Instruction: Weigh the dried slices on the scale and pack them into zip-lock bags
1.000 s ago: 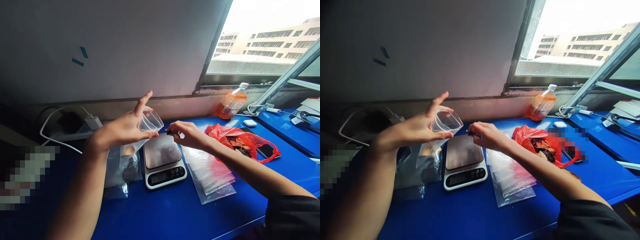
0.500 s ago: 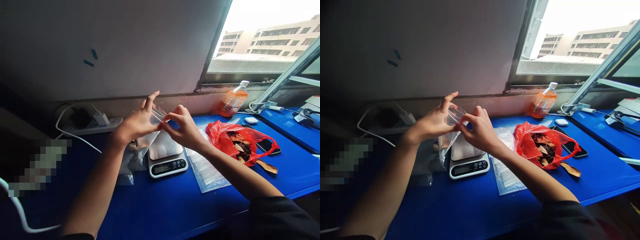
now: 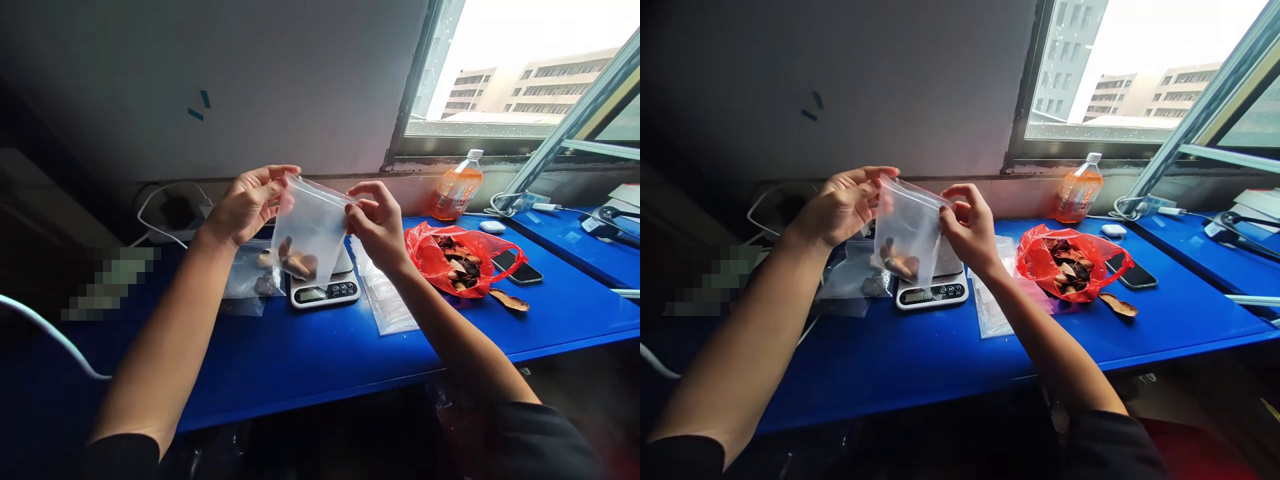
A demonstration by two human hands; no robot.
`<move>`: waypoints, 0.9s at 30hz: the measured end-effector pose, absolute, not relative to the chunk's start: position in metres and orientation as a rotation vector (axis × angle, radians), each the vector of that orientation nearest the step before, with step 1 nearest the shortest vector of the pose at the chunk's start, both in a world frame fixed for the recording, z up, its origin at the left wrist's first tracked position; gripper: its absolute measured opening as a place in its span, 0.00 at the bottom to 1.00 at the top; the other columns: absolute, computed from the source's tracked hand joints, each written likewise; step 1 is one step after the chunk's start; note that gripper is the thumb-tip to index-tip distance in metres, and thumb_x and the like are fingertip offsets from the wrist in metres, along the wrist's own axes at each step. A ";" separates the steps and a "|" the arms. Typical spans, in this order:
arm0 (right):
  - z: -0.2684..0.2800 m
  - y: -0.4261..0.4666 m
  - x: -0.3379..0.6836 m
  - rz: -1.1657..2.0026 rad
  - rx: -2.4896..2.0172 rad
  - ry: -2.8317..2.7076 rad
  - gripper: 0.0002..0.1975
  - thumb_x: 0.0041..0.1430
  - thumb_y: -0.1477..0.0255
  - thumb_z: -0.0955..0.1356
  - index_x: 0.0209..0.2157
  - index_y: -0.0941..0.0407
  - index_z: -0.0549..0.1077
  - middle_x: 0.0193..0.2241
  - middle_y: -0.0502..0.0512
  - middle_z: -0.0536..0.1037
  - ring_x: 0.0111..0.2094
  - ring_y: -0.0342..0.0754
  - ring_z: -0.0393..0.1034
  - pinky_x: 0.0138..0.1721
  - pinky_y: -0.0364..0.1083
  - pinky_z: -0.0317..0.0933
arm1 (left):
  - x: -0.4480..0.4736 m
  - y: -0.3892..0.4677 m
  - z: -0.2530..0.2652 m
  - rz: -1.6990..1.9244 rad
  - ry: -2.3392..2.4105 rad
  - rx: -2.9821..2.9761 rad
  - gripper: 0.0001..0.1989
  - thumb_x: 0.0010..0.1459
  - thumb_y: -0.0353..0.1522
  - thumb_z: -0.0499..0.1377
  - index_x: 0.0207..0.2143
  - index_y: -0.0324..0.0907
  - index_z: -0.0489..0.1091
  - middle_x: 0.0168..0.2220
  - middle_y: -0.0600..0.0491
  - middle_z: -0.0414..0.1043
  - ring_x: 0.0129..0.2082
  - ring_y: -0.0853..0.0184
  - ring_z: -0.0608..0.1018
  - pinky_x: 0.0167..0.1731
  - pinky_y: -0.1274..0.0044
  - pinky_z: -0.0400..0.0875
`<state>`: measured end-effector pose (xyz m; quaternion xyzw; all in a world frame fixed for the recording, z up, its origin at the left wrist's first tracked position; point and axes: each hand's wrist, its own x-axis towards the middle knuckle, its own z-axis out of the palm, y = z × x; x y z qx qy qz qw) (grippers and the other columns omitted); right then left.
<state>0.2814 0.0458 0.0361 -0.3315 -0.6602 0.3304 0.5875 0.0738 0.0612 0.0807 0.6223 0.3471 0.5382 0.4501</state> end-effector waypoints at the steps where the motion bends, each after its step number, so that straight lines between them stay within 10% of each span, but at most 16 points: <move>1: 0.034 0.045 0.284 0.757 -0.774 -1.528 0.08 0.58 0.68 0.63 0.40 0.52 0.61 0.21 0.43 0.66 0.21 0.39 0.62 0.25 0.42 0.58 | 0.076 0.058 0.080 1.344 0.861 1.530 0.11 0.52 0.29 0.64 0.40 0.41 0.77 0.33 0.52 0.72 0.27 0.74 0.72 0.30 0.81 0.72; 27: 0.005 0.022 0.290 0.463 -0.713 -2.178 0.18 0.50 0.80 0.65 0.44 0.56 0.62 0.32 0.51 0.74 0.34 0.44 0.69 0.36 0.45 0.61 | 0.119 0.000 -0.003 1.403 1.125 1.792 0.20 0.45 0.37 0.69 0.39 0.44 0.68 0.27 0.56 0.74 0.29 0.66 0.77 0.33 0.74 0.69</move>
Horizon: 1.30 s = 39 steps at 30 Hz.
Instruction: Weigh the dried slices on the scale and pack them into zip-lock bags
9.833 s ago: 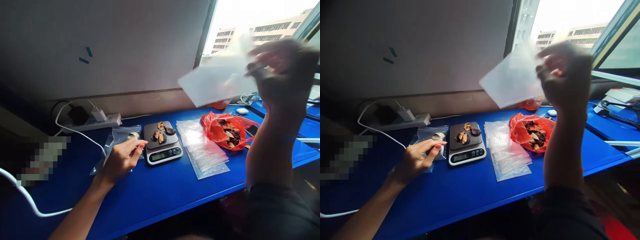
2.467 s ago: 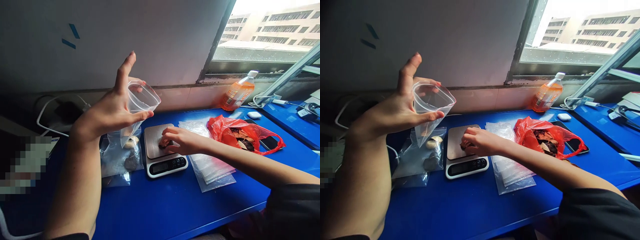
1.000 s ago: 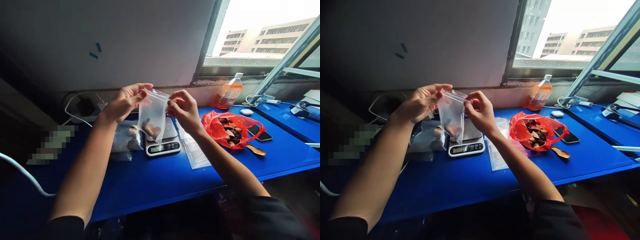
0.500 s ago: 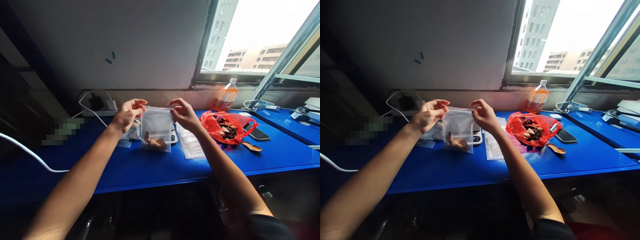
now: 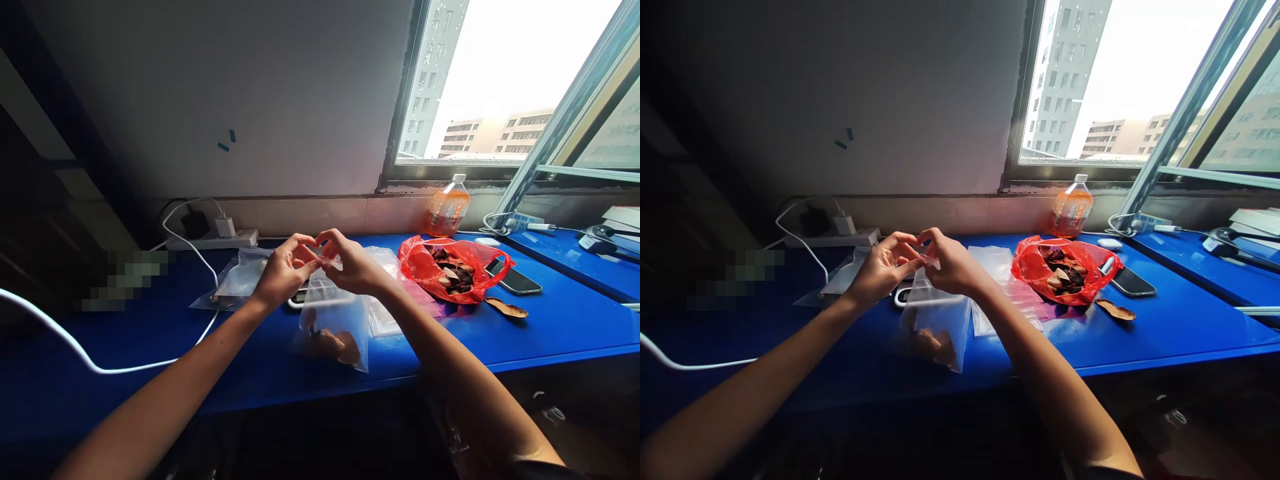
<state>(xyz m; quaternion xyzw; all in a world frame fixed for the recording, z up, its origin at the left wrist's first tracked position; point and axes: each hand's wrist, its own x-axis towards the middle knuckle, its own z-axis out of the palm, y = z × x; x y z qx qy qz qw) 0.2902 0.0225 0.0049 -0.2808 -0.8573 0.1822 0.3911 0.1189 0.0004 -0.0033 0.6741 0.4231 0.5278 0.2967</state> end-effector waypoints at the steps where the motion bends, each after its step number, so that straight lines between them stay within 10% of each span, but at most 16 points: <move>1: 0.004 0.023 0.289 0.462 -0.730 -2.175 0.18 0.50 0.81 0.64 0.44 0.56 0.62 0.32 0.51 0.74 0.33 0.44 0.68 0.36 0.44 0.60 | 0.119 0.001 -0.004 1.402 1.128 1.779 0.20 0.45 0.37 0.69 0.39 0.44 0.68 0.28 0.56 0.74 0.29 0.65 0.77 0.33 0.74 0.70; 13: -0.004 0.022 0.274 0.437 -0.944 -2.112 0.16 0.54 0.80 0.61 0.43 0.54 0.56 0.31 0.53 0.71 0.31 0.47 0.65 0.33 0.45 0.57 | 0.126 -0.002 -0.010 1.504 1.282 2.027 0.03 0.56 0.29 0.59 0.35 0.42 0.70 0.33 0.52 0.75 0.34 0.67 0.78 0.36 0.74 0.71; 39: 0.008 0.069 0.336 0.145 -1.027 -1.577 0.07 0.56 0.78 0.60 0.35 0.55 0.66 0.30 0.53 0.72 0.29 0.44 0.65 0.33 0.45 0.60 | 0.012 0.014 0.042 2.025 1.312 1.574 0.21 0.50 0.24 0.61 0.46 0.47 0.64 0.29 0.60 0.70 0.27 0.73 0.73 0.29 0.79 0.69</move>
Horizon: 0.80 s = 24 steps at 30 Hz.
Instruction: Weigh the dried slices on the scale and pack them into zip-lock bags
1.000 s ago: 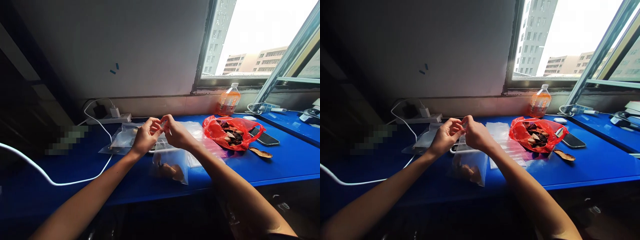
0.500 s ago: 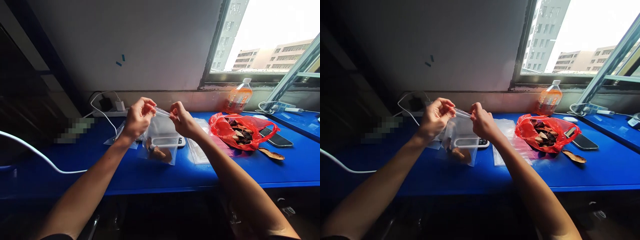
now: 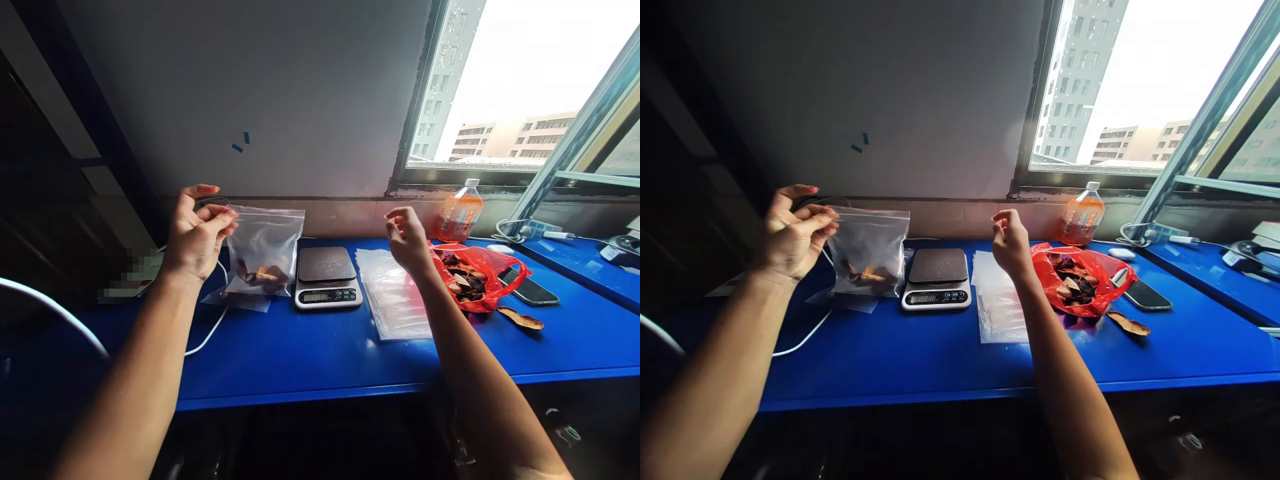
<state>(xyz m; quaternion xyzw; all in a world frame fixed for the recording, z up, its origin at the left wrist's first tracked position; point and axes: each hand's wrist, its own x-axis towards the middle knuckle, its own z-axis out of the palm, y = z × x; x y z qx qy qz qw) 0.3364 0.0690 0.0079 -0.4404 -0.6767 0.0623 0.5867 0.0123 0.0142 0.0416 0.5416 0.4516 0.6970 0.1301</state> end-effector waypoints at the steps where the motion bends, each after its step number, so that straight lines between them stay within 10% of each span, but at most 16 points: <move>1: 0.013 0.062 0.341 0.076 -0.976 -1.576 0.07 0.56 0.77 0.61 0.35 0.54 0.67 0.31 0.54 0.73 0.30 0.44 0.67 0.34 0.45 0.61 | 0.006 0.018 0.038 1.975 1.479 1.627 0.18 0.51 0.27 0.60 0.46 0.46 0.65 0.30 0.59 0.70 0.26 0.72 0.73 0.28 0.77 0.69; 14: -0.071 -0.031 0.575 -0.237 -1.815 -1.756 0.19 0.46 0.59 0.67 0.39 0.53 0.74 0.37 0.63 0.78 0.40 0.60 0.73 0.42 0.56 0.67 | -0.018 0.053 -0.005 1.570 2.273 2.181 0.12 0.53 0.35 0.58 0.40 0.41 0.74 0.48 0.42 0.70 0.57 0.52 0.68 0.55 0.61 0.63; 24: -0.067 -0.057 0.556 -0.197 -1.893 -1.382 0.07 0.54 0.64 0.64 0.34 0.45 0.73 0.30 0.58 0.79 0.29 0.59 0.73 0.33 0.56 0.65 | 0.009 0.042 -0.016 0.788 2.208 2.292 0.23 0.58 0.46 0.51 0.47 0.44 0.75 0.54 0.44 0.72 0.56 0.47 0.70 0.56 0.58 0.62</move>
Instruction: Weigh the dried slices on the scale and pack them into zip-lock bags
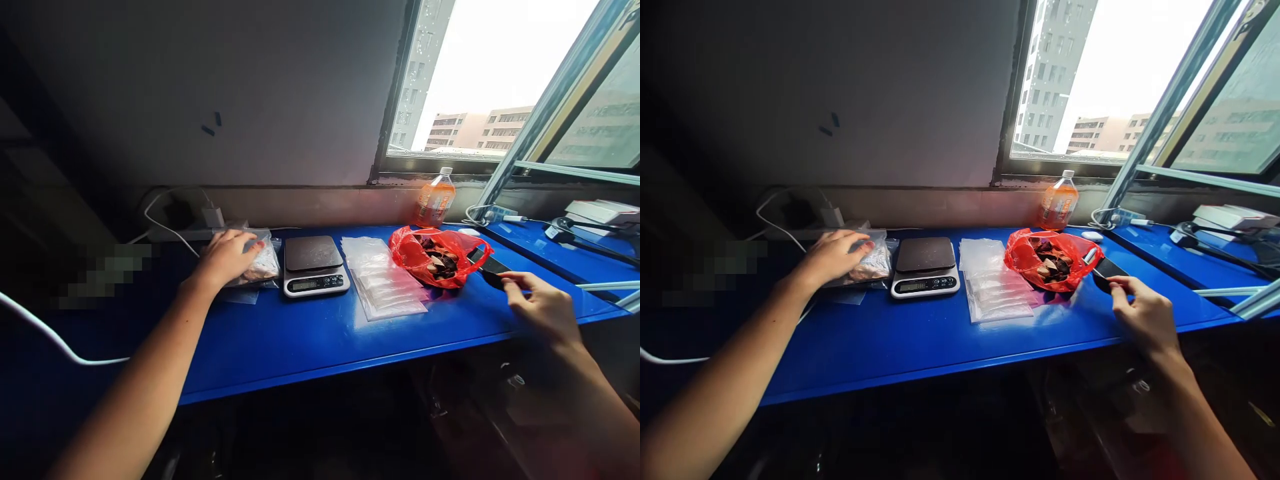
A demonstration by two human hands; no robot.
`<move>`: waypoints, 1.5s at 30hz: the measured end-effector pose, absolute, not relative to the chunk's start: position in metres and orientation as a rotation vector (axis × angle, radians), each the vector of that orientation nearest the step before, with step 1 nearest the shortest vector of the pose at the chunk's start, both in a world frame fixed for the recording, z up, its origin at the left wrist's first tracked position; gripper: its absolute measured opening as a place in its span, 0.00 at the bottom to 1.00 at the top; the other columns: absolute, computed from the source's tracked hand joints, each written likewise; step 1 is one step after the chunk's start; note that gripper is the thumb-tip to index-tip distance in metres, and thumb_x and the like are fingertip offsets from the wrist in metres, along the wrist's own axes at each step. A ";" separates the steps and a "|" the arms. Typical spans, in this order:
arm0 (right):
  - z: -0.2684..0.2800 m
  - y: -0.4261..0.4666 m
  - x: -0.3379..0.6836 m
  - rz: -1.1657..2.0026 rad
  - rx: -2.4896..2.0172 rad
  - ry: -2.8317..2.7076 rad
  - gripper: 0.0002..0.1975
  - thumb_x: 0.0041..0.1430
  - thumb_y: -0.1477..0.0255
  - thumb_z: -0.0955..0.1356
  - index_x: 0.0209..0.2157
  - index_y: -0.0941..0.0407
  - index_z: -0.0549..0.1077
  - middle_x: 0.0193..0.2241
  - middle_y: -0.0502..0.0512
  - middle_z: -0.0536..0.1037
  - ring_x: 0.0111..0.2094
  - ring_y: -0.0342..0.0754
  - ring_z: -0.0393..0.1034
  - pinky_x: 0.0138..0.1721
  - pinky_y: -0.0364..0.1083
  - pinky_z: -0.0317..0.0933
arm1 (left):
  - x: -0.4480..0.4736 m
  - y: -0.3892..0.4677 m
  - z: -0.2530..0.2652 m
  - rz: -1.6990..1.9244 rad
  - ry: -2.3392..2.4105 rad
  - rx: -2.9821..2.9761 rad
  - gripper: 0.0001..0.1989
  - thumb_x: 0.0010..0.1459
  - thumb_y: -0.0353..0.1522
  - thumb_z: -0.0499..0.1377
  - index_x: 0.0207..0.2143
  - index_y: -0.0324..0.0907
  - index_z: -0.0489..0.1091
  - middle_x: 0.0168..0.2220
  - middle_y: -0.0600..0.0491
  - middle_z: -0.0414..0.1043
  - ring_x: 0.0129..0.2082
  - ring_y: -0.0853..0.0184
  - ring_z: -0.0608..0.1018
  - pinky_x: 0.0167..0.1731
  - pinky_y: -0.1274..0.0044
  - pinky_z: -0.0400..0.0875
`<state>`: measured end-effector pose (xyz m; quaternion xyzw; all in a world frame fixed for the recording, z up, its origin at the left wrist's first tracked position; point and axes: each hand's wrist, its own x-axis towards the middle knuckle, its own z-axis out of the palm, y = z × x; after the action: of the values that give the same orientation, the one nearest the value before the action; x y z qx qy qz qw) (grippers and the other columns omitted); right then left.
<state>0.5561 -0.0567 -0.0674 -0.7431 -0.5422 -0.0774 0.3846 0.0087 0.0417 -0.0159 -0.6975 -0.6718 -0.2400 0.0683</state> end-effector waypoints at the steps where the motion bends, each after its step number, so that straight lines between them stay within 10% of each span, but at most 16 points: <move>1: -0.059 -0.062 0.543 -0.228 -1.833 -1.290 0.07 0.54 0.64 0.65 0.35 0.45 0.73 0.29 0.58 0.79 0.28 0.57 0.73 0.32 0.55 0.66 | 0.008 0.044 -0.019 -0.650 -2.073 -2.147 0.24 0.58 0.47 0.51 0.47 0.45 0.75 0.54 0.44 0.72 0.56 0.47 0.70 0.55 0.58 0.63; 11: -0.022 0.033 0.302 -0.178 -0.960 -2.200 0.12 0.64 0.74 0.62 0.32 0.55 0.76 0.33 0.58 0.75 0.34 0.48 0.68 0.37 0.48 0.62 | 0.004 0.045 -0.026 -0.519 -2.165 -2.233 0.27 0.60 0.50 0.48 0.52 0.47 0.72 0.54 0.48 0.74 0.52 0.56 0.76 0.48 0.71 0.69; 18: -0.013 0.063 0.294 -0.047 -0.705 -2.344 0.09 0.64 0.70 0.65 0.36 0.54 0.78 0.36 0.56 0.76 0.38 0.47 0.69 0.42 0.47 0.63 | 0.008 0.036 -0.019 -0.477 -2.186 -2.217 0.24 0.60 0.47 0.50 0.53 0.49 0.71 0.58 0.47 0.70 0.56 0.50 0.72 0.52 0.61 0.67; 30: -0.022 0.050 0.489 -0.183 -1.987 -1.479 0.10 0.53 0.70 0.63 0.28 0.59 0.75 0.24 0.59 0.75 0.27 0.51 0.68 0.31 0.48 0.58 | 0.050 0.025 -0.012 -0.978 -1.833 -2.244 0.13 0.58 0.35 0.53 0.40 0.43 0.75 0.47 0.47 0.76 0.49 0.57 0.76 0.53 0.68 0.68; 35: -0.039 0.052 0.490 0.181 -1.848 -1.988 0.05 0.45 0.75 0.63 0.23 0.56 0.71 0.22 0.51 0.75 0.23 0.45 0.66 0.26 0.44 0.54 | 0.053 0.023 -0.013 -0.987 -1.884 -2.263 0.13 0.57 0.36 0.53 0.40 0.43 0.75 0.46 0.47 0.76 0.49 0.57 0.76 0.53 0.68 0.68; 45: -0.032 0.074 0.509 -0.290 -1.866 -1.641 0.09 0.56 0.72 0.62 0.34 0.57 0.72 0.35 0.65 0.77 0.33 0.51 0.65 0.35 0.49 0.52 | 0.050 0.025 -0.012 -1.001 -1.882 -2.256 0.12 0.57 0.35 0.54 0.39 0.44 0.75 0.45 0.49 0.77 0.47 0.59 0.77 0.52 0.70 0.69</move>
<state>0.5088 0.0738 -0.0316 -0.7081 -0.6225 -0.1101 0.3145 0.0495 0.0245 -0.0118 -0.7266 -0.6063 -0.3225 0.0190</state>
